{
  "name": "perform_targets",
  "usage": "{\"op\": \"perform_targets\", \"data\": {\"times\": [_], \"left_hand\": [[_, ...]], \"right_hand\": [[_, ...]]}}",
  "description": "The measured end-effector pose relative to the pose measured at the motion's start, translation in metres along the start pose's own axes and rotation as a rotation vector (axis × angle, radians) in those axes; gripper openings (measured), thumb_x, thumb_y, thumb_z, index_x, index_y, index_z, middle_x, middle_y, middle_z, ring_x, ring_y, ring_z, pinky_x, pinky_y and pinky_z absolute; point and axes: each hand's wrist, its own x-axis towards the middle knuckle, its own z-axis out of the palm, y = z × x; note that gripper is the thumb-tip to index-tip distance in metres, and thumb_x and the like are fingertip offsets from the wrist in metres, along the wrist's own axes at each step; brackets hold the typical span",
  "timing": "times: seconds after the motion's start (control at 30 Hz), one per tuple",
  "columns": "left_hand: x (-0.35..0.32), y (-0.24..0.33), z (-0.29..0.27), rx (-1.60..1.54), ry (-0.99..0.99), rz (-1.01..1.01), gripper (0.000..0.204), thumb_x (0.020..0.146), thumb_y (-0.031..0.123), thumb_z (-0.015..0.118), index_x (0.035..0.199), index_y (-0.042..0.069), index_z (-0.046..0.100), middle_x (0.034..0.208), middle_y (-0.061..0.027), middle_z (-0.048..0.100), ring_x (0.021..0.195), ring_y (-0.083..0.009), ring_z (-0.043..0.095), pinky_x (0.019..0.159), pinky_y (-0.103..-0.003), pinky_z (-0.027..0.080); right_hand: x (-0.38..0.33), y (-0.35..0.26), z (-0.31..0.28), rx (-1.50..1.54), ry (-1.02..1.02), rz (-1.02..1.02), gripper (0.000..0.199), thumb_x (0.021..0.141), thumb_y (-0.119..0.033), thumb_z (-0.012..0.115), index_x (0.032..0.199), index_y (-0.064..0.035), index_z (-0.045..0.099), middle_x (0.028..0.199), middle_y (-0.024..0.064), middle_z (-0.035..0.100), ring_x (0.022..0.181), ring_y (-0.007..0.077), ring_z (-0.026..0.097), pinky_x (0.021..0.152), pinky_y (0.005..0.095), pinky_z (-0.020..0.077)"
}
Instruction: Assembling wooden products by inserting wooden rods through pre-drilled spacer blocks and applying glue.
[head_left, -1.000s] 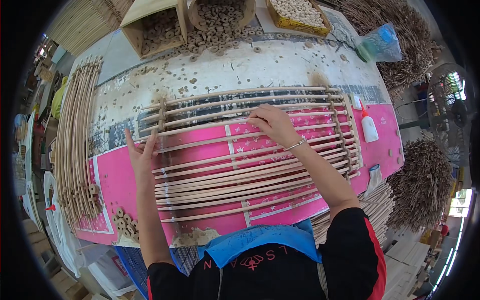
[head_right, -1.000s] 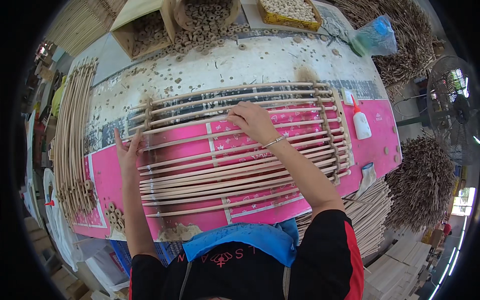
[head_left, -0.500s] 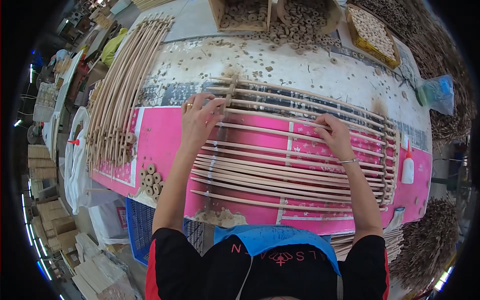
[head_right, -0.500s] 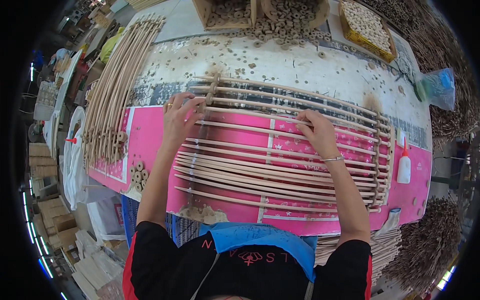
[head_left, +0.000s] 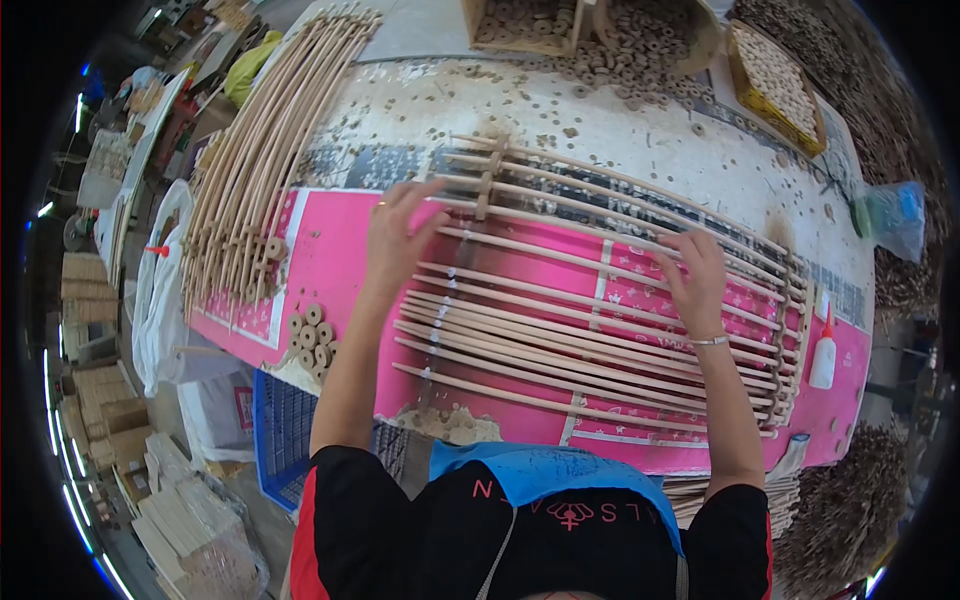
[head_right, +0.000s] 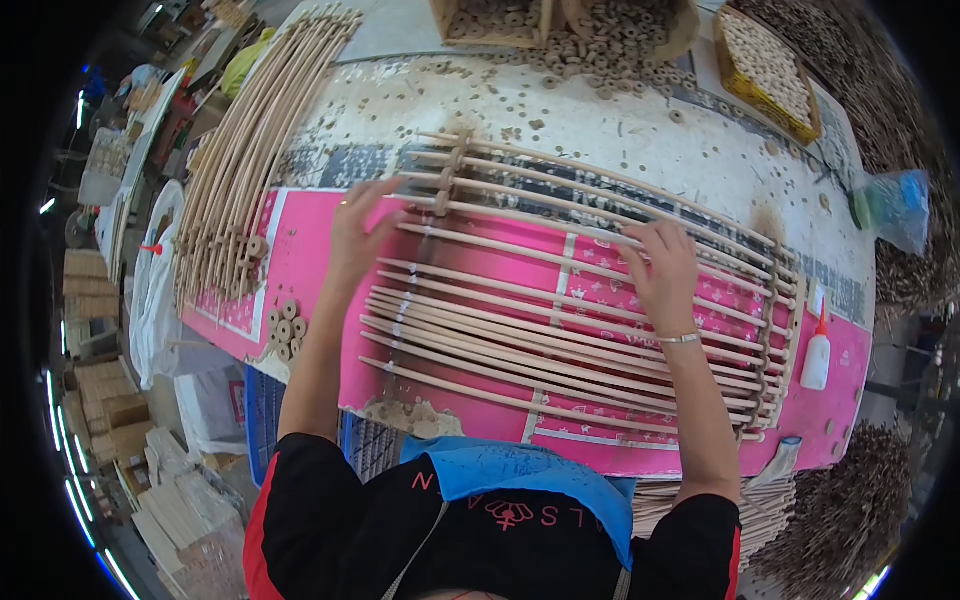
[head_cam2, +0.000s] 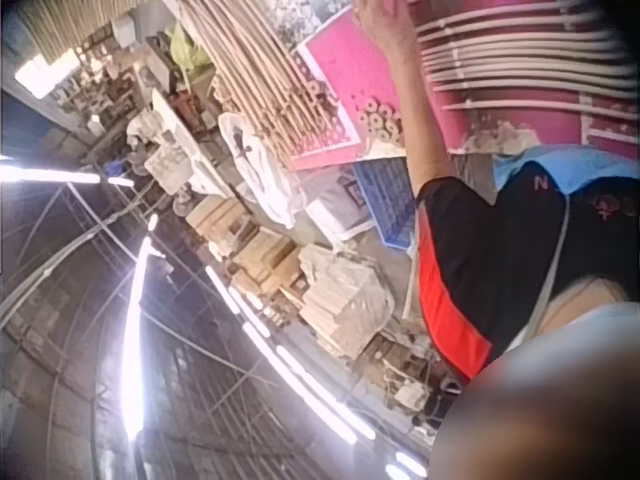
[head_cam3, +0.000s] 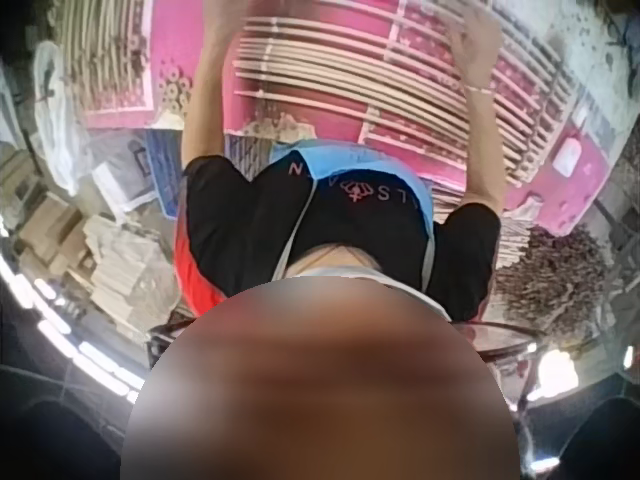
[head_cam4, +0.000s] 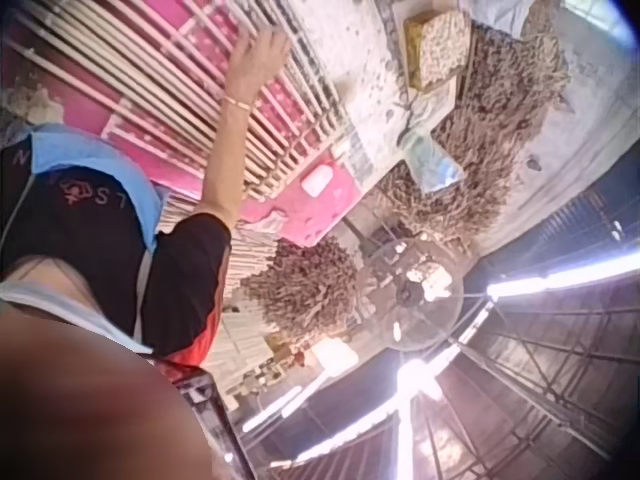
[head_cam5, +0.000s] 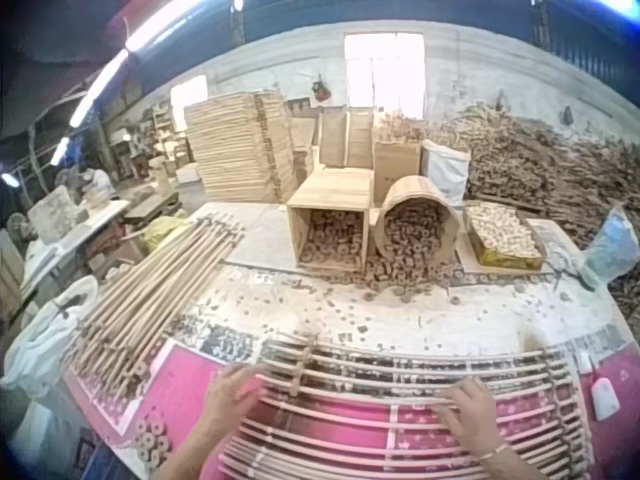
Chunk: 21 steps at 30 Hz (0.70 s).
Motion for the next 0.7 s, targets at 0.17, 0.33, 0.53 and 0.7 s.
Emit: {"op": "perform_targets", "data": {"times": [0.17,0.33,0.53,0.7], "left_hand": [[-0.065,-0.043,-0.09,-0.026,0.085,-0.397,0.037,0.095,0.016,0.078,0.132,0.009,0.075,0.11,-0.0118,0.076,0.1,-0.0288,0.073,0.088,-0.041,0.057],[-0.122,-0.058,-0.154,0.349,-0.03,-0.482,0.034,0.092,0.024,0.082,0.121,0.007,0.076,0.107,-0.0103,0.076,0.097,-0.0272,0.072,0.088,-0.041,0.057],[-0.147,-0.049,-0.152,0.671,-0.113,-0.536,0.038,0.083,0.035,0.088,0.105,0.007,0.076,0.101,-0.0088,0.072,0.098,-0.0309,0.071,0.086,-0.045,0.052],[-0.145,-0.04,-0.146,0.761,-0.15,-0.46,0.036,0.078,0.036,0.091,0.097,0.008,0.075,0.097,-0.0081,0.072,0.093,-0.033,0.068,0.089,-0.047,0.045]], "right_hand": [[-0.016,-0.012,0.0,0.041,-0.125,-0.091,0.02,0.09,-0.015,0.081,0.107,-0.0079,0.075,0.101,0.0088,0.068,0.101,0.0315,0.065,0.088,0.0429,0.0487],[-0.018,-0.015,0.008,0.079,-0.199,-0.038,0.017,0.09,-0.012,0.08,0.104,-0.0051,0.074,0.099,0.0101,0.068,0.099,0.0318,0.066,0.086,0.0444,0.0501],[-0.022,-0.016,0.008,0.284,-0.237,0.124,0.013,0.093,-0.007,0.077,0.104,-0.0016,0.073,0.098,0.0119,0.067,0.092,0.0321,0.068,0.081,0.04,0.0535],[-0.025,-0.016,0.002,0.333,-0.234,0.162,0.013,0.095,-0.006,0.077,0.106,-0.0012,0.073,0.099,0.0114,0.068,0.088,0.0272,0.07,0.078,0.0351,0.0559]]}}
